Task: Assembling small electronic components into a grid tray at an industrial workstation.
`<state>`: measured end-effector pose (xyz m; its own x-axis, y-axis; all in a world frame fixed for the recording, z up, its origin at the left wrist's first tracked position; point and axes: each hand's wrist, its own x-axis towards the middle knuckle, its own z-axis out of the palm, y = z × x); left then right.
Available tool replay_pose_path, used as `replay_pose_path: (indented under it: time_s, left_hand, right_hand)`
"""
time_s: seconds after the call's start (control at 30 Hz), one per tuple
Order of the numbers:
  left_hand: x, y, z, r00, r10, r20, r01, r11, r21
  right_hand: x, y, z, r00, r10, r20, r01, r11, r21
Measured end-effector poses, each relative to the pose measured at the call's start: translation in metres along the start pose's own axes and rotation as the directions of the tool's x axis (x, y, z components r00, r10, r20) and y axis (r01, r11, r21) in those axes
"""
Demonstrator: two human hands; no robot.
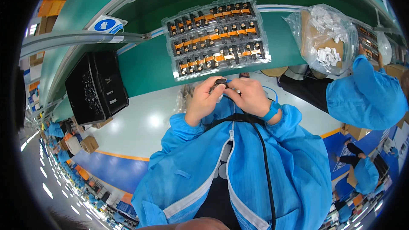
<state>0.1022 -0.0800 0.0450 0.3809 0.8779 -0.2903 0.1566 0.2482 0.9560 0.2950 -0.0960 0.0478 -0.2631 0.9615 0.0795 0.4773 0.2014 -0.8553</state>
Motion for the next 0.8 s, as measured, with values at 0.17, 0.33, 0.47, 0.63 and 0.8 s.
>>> replay_pose_path:
  time_s: [0.17, 0.33, 0.47, 0.63, 0.8]
  left_hand:
    - [-0.001, -0.017, 0.007, 0.998, -0.051, 0.023, 0.054, 0.991, -0.121]
    - [0.003, -0.016, 0.019, 1.0, -0.001, 0.015, 0.003, 0.99, -0.14]
    - [0.003, -0.006, 0.013, 0.999, 0.051, -0.005, -0.05, 0.99, 0.129]
    - [0.006, -0.01, 0.005, 0.938, -0.079, 0.338, 0.134, 0.98, -0.144]
    - [0.009, -0.019, 0.017, 0.986, 0.004, 0.166, 0.01, 0.996, -0.087]
  right_hand:
    - [-0.009, 0.001, -0.003, 0.997, 0.059, 0.052, -0.058, 0.998, -0.014]
    - [-0.022, -0.002, 0.0, 0.946, 0.32, 0.051, -0.323, 0.917, 0.236]
    - [-0.022, -0.004, -0.009, 0.909, 0.388, 0.154, -0.416, 0.861, 0.293]
    - [-0.015, 0.013, -0.022, 0.8, 0.25, 0.546, -0.554, 0.658, 0.51]
    - [-0.019, 0.0, -0.014, 0.853, 0.353, 0.384, -0.519, 0.646, 0.56]
